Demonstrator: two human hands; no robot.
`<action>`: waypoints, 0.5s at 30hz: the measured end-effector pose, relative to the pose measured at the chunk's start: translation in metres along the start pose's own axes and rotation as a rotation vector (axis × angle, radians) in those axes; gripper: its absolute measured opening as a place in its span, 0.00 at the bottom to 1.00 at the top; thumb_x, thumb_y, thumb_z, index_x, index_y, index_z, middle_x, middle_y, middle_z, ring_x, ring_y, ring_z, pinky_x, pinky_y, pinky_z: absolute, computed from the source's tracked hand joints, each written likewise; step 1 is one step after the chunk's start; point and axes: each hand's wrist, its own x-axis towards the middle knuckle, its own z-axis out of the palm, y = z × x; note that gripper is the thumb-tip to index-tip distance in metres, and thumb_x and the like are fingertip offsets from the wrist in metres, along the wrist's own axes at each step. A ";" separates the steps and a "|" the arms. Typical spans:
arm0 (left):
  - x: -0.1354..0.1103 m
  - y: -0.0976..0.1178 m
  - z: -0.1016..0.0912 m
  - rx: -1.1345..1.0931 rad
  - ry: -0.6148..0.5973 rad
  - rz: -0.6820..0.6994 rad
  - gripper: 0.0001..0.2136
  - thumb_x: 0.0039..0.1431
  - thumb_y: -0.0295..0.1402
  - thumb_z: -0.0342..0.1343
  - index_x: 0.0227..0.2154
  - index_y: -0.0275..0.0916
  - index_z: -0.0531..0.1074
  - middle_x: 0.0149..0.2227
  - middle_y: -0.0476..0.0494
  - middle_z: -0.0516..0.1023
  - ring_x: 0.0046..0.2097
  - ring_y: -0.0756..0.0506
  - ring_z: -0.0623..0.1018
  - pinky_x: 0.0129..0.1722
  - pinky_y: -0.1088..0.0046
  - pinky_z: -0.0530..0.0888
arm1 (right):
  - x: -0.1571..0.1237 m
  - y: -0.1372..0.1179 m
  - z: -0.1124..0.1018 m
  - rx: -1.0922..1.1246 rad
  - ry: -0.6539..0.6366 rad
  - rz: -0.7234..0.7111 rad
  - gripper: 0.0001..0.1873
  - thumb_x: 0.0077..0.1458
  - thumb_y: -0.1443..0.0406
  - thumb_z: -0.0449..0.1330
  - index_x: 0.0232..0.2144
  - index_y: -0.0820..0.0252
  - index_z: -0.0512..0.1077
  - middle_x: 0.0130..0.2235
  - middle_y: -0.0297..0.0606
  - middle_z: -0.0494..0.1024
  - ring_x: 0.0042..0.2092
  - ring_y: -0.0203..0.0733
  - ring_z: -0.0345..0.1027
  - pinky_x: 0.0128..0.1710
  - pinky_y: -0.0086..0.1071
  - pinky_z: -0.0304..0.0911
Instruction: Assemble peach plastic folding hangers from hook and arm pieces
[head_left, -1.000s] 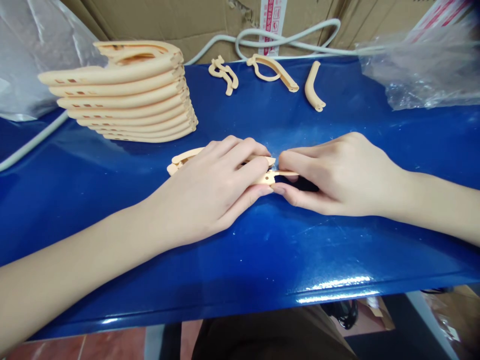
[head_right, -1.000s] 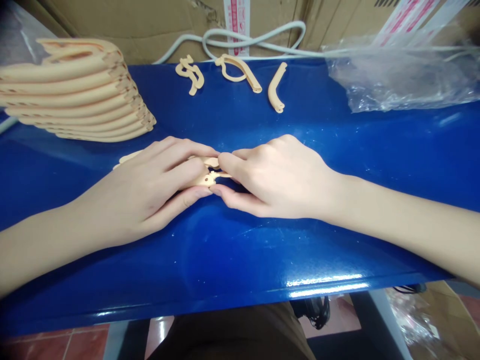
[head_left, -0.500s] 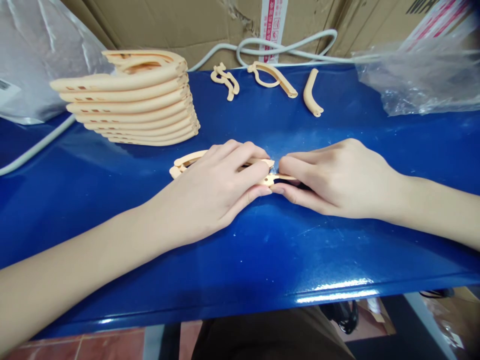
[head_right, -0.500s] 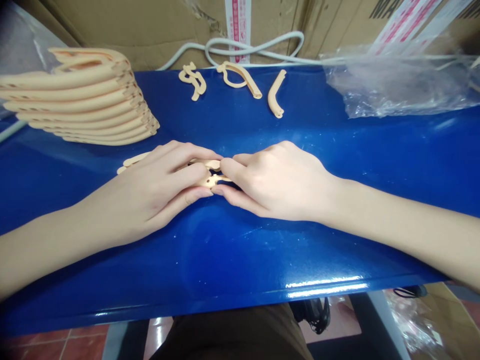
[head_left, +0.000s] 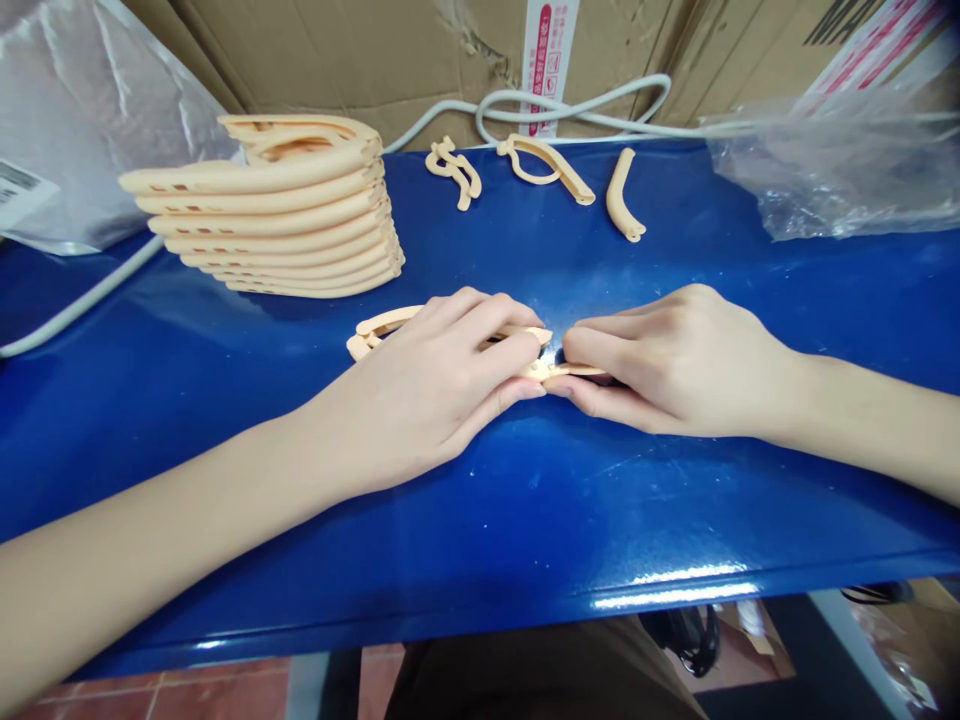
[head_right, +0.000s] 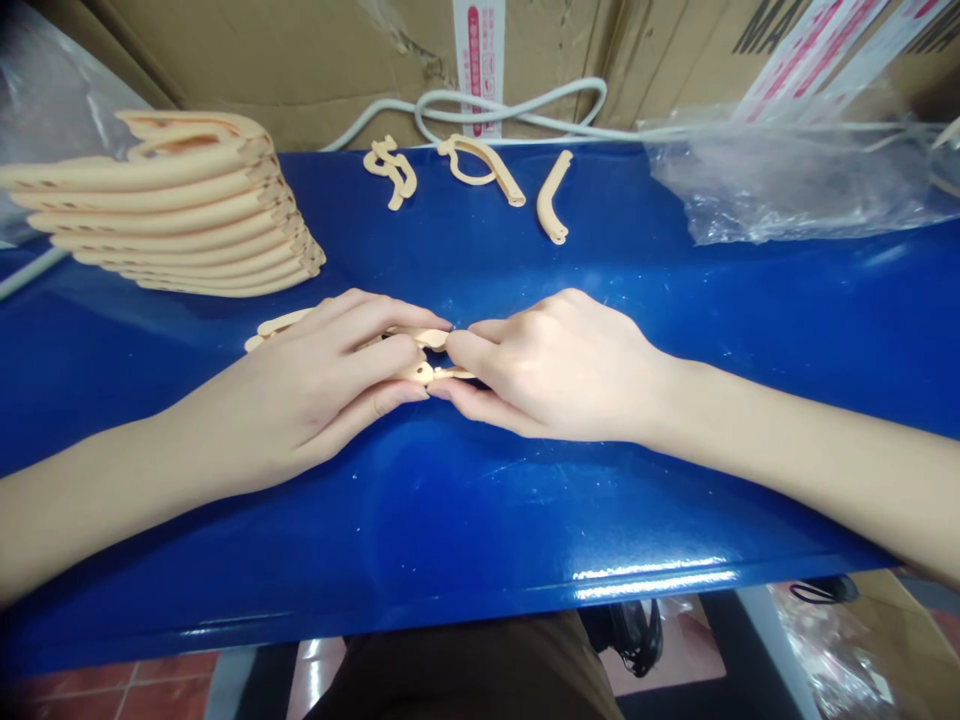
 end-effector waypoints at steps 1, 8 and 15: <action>0.000 0.000 0.000 -0.002 0.002 0.001 0.12 0.73 0.32 0.45 0.42 0.33 0.72 0.51 0.34 0.74 0.49 0.37 0.74 0.51 0.52 0.73 | 0.000 0.000 0.000 0.007 0.014 -0.002 0.27 0.71 0.54 0.40 0.26 0.58 0.67 0.21 0.34 0.68 0.21 0.37 0.56 0.23 0.31 0.42; 0.000 0.001 0.000 -0.010 0.007 -0.017 0.12 0.73 0.32 0.45 0.41 0.33 0.72 0.51 0.34 0.75 0.46 0.37 0.74 0.48 0.51 0.74 | 0.001 0.003 0.001 0.103 0.053 -0.017 0.26 0.71 0.53 0.43 0.26 0.59 0.67 0.21 0.32 0.68 0.21 0.35 0.58 0.21 0.29 0.42; 0.001 0.001 0.000 -0.028 0.015 -0.043 0.12 0.73 0.33 0.45 0.42 0.33 0.72 0.52 0.34 0.74 0.46 0.36 0.75 0.45 0.52 0.73 | 0.001 0.001 0.001 0.139 0.051 0.032 0.26 0.70 0.53 0.43 0.26 0.60 0.66 0.21 0.31 0.65 0.21 0.34 0.58 0.22 0.30 0.42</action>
